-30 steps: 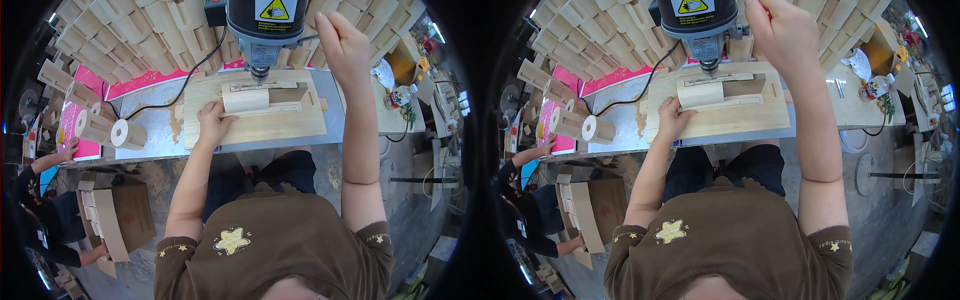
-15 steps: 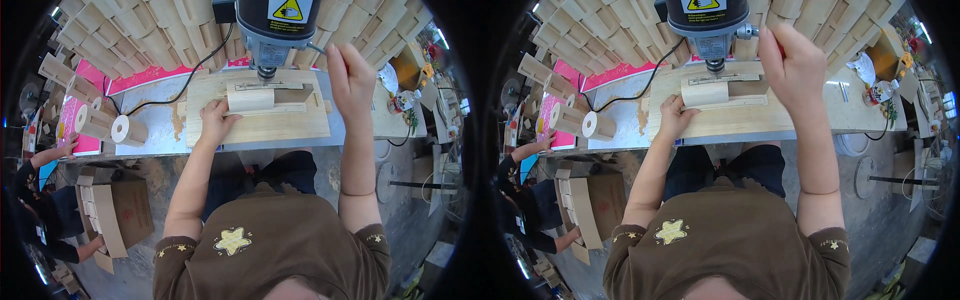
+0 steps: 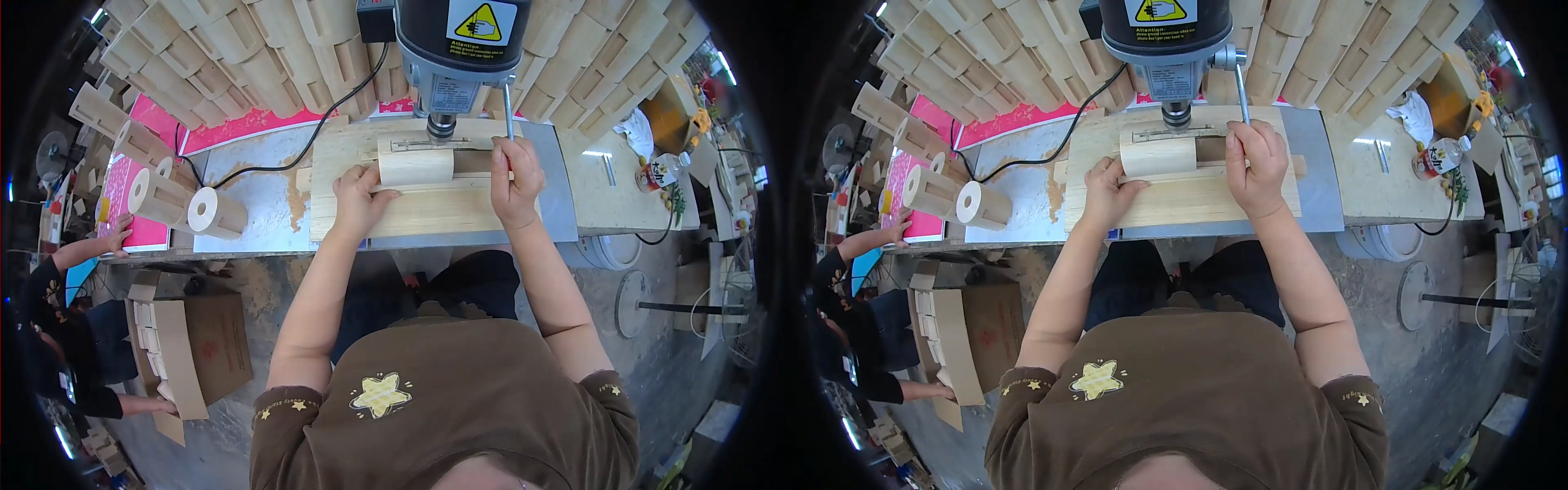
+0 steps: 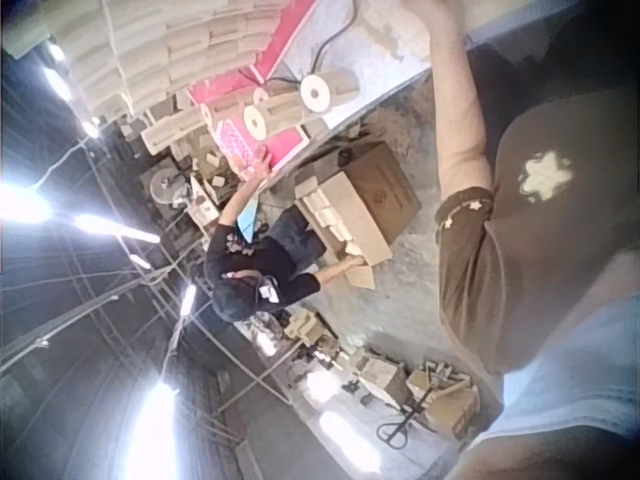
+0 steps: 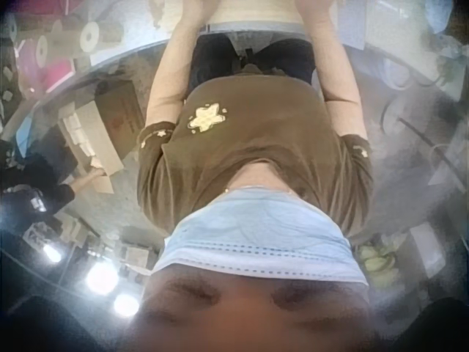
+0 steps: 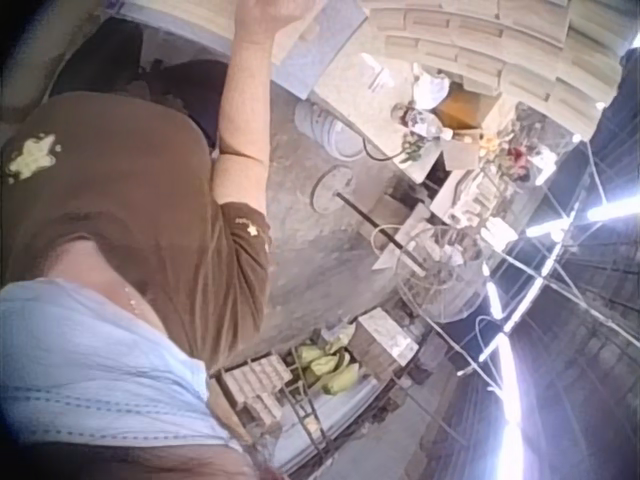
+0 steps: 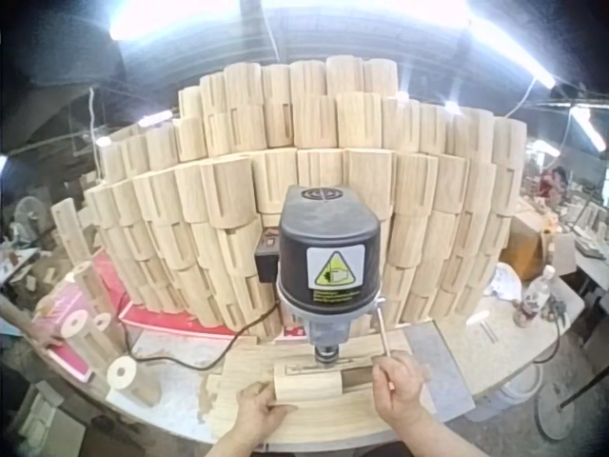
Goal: Drilling holes into wooden block components using a drill press in a furniture workshop.
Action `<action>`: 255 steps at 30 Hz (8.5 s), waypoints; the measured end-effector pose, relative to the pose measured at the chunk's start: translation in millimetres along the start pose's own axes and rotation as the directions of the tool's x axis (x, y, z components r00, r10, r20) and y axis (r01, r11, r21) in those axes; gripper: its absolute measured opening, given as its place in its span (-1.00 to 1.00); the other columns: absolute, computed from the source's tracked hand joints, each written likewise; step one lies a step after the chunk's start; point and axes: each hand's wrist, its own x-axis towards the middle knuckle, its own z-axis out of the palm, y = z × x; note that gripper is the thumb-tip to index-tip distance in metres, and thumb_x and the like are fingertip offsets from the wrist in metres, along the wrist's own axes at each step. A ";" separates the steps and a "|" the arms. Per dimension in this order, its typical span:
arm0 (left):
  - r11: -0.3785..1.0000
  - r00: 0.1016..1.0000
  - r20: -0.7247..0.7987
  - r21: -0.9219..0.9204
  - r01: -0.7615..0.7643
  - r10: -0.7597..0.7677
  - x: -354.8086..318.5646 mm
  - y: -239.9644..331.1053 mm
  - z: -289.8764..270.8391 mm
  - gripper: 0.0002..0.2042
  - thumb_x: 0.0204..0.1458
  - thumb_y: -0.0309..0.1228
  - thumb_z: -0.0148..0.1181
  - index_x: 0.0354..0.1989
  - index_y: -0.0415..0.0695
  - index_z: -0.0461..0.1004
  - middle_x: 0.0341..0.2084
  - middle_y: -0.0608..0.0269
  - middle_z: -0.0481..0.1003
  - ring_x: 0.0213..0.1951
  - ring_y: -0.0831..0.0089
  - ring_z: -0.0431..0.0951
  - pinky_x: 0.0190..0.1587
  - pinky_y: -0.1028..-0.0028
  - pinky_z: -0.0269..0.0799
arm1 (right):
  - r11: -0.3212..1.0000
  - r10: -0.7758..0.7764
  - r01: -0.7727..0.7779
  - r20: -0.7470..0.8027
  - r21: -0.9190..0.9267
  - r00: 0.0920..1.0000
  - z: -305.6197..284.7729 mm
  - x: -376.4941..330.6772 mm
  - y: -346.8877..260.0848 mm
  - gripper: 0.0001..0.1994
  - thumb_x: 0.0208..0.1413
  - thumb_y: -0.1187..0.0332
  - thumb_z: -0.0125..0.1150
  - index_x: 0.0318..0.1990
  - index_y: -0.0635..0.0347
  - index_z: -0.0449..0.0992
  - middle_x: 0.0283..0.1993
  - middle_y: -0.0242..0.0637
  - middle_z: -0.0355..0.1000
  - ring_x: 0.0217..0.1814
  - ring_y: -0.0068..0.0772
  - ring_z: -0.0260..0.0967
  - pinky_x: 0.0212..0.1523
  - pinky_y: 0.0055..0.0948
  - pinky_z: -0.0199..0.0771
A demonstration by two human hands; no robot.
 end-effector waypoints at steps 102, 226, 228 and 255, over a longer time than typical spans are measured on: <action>0.641 0.909 -0.059 -0.728 0.244 -0.413 -49.7 72.2 -19.5 -0.67 -0.06 -0.33 0.29 -0.21 -0.27 0.37 -0.38 0.17 0.40 -0.38 0.46 0.44 -0.41 0.51 0.42 | 0.992 0.087 -0.017 0.568 -0.127 0.818 -46.4 -26.4 -3.2 -0.64 -0.24 0.44 0.30 -0.18 0.19 0.45 -0.31 -0.22 0.37 -0.22 -0.11 0.28 -0.19 -0.23 0.31; 0.931 0.979 -0.045 -0.321 0.175 -0.199 10.5 29.4 36.6 -0.56 -0.37 -0.30 0.45 -0.22 -0.11 0.52 -0.33 0.34 0.42 -0.22 0.36 0.43 0.05 0.20 0.04 | 0.905 0.206 -0.390 0.628 0.169 0.750 -23.4 86.6 55.0 -0.60 0.09 0.14 0.18 -0.07 0.28 0.38 -0.23 -0.35 0.43 -0.24 -0.45 0.34 -0.28 -0.43 0.32; 0.931 0.980 -0.053 -0.326 0.164 -0.191 11.3 25.2 36.1 -0.58 -0.38 -0.31 0.45 -0.25 -0.11 0.52 -0.34 0.35 0.42 -0.23 0.36 0.44 0.06 0.19 0.03 | 0.957 0.241 -0.285 0.712 -0.060 0.659 -35.2 43.3 44.8 -0.65 0.06 0.22 0.20 -0.09 0.25 0.39 -0.16 -0.29 0.43 -0.12 -0.25 0.34 -0.13 -0.31 0.31; 0.340 0.632 0.258 -0.665 0.665 -0.731 -58.5 34.1 -99.5 -0.69 -0.09 -0.21 0.31 -0.56 -0.24 0.50 -0.70 0.32 0.43 -0.71 0.66 0.32 -0.67 0.65 0.15 | 0.998 0.056 -0.040 0.654 -0.039 0.755 -42.2 -19.0 -4.4 -0.68 -0.18 0.43 0.29 -0.21 0.26 0.41 -0.27 -0.17 0.36 -0.16 -0.07 0.25 -0.14 -0.23 0.28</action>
